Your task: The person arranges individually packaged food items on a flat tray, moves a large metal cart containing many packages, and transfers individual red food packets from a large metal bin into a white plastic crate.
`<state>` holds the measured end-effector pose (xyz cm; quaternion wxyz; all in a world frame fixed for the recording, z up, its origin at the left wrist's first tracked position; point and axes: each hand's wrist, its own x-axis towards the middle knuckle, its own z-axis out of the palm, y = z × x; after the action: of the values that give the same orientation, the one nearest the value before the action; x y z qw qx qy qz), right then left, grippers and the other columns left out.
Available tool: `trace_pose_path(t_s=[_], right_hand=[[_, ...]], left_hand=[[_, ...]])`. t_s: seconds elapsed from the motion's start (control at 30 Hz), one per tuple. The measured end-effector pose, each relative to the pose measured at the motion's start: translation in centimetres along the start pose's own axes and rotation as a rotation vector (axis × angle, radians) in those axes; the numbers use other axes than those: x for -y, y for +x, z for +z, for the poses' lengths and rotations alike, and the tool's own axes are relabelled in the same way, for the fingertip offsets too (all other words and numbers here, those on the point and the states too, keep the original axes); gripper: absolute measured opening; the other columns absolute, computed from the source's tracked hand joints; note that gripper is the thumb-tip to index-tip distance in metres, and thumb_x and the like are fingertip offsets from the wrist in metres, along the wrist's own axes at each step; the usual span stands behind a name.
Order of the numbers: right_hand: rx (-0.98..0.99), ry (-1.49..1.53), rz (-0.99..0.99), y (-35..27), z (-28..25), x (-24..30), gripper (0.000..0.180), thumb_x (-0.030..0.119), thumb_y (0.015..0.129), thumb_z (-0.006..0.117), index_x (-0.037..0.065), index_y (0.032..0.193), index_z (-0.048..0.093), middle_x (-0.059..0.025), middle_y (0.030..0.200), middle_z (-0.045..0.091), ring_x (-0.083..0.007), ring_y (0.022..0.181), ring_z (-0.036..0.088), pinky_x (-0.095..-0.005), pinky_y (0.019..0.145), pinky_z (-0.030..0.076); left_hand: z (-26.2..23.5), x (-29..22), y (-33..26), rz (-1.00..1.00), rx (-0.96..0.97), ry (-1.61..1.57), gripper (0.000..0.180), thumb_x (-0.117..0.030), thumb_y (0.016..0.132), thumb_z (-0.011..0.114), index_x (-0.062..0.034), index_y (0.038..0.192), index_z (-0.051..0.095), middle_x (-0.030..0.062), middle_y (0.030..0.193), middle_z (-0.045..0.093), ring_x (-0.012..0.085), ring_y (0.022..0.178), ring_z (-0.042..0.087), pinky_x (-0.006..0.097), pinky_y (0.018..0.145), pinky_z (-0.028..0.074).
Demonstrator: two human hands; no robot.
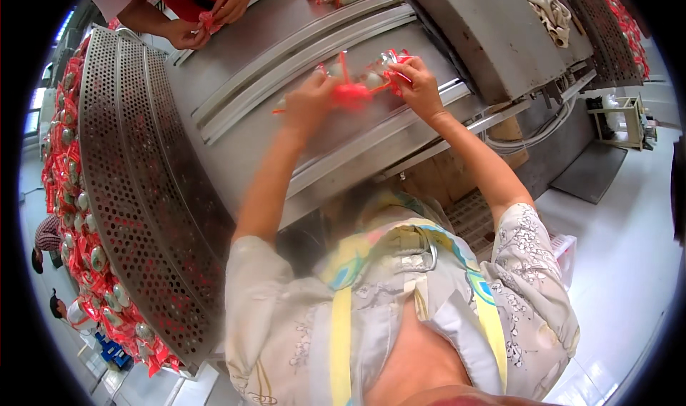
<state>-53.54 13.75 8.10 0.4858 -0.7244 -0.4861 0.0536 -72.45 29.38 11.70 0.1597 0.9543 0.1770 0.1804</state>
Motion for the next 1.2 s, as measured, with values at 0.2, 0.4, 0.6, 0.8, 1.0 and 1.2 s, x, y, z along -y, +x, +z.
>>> trace_pose_path(t_s=[0.2, 0.4, 0.6, 0.8, 1.0, 1.2], right_hand=[[0.21, -0.078, -0.085, -2.1, -0.9, 1.7, 0.054, 0.019, 0.071, 0.074, 0.012, 0.12, 0.054, -0.0101, 0.105, 0.052, -0.0264, 0.09, 0.056, -0.0316, 0.078, 0.047], [0.106, -0.284, -0.21, -2.1, -4.9, 3.7, 0.052, 0.022, 0.073, 0.073, 0.008, 0.12, 0.054, -0.0096, 0.113, 0.056, -0.0236, 0.08, 0.059, -0.0304, 0.063, 0.049], [0.115, -0.014, 0.115, 0.8, -2.0, -1.3, 0.044, 0.039, 0.085, 0.057, 0.008, 0.117, 0.057, -0.0168, 0.118, 0.052, -0.0301, 0.113, 0.046, -0.0365, 0.097, 0.034], [0.034, -0.12, 0.008, 2.5, -2.3, 2.2, 0.032, 0.03, 0.091, 0.051, 0.006, 0.11, 0.06, -0.0135, 0.117, 0.054, -0.0272, 0.112, 0.048, -0.0368, 0.093, 0.038], [0.353, -0.26, -0.429, 5.1, 3.8, 8.0, 0.024, 0.014, 0.08, 0.059, 0.009, 0.103, 0.062, -0.0092, 0.11, 0.058, -0.0278, 0.108, 0.05, -0.0389, 0.089, 0.041], [0.568, -0.389, -0.467, 6.7, 11.0, 9.6, 0.026, 0.013, 0.077, 0.061, 0.011, 0.102, 0.063, -0.0084, 0.105, 0.06, -0.0296, 0.102, 0.054, -0.0394, 0.087, 0.043]], left_hand=[[0.4, -0.2, -1.1, -0.028, -0.032, -0.005, 0.047, -0.029, 0.071, 0.067, -0.0224, 0.115, 0.053, 0.0053, 0.101, 0.059, 0.026, 0.082, 0.063, 0.037, 0.06, 0.051], [-1.4, -0.3, -4.9, -0.003, -0.231, -0.392, 0.076, -0.048, 0.069, 0.069, -0.0032, 0.124, 0.044, 0.0124, 0.119, 0.052, 0.0284, 0.098, 0.057, 0.041, 0.082, 0.046], [-2.4, -0.1, -9.3, -0.221, -0.319, -0.235, 0.087, -0.05, 0.067, 0.072, -0.0006, 0.13, 0.038, 0.0202, 0.124, 0.047, 0.0372, 0.113, 0.047, 0.044, 0.094, 0.039], [-2.2, 1.1, -12.2, -0.306, -0.221, -0.256, 0.079, -0.044, 0.072, 0.069, -0.0044, 0.133, 0.037, 0.0199, 0.128, 0.044, 0.0372, 0.121, 0.039, 0.042, 0.101, 0.031], [-0.9, 4.9, -9.9, -0.237, -0.33, -0.237, 0.047, -0.024, 0.076, 0.066, -0.007, 0.118, 0.051, 0.0141, 0.117, 0.054, 0.0314, 0.107, 0.052, 0.04, 0.091, 0.042], [-0.3, 7.4, -8.6, -0.388, -0.502, -0.35, 0.018, -0.013, 0.077, 0.063, -0.0089, 0.095, 0.063, 0.0114, 0.086, 0.063, 0.0249, 0.078, 0.062, 0.034, 0.066, 0.049]])
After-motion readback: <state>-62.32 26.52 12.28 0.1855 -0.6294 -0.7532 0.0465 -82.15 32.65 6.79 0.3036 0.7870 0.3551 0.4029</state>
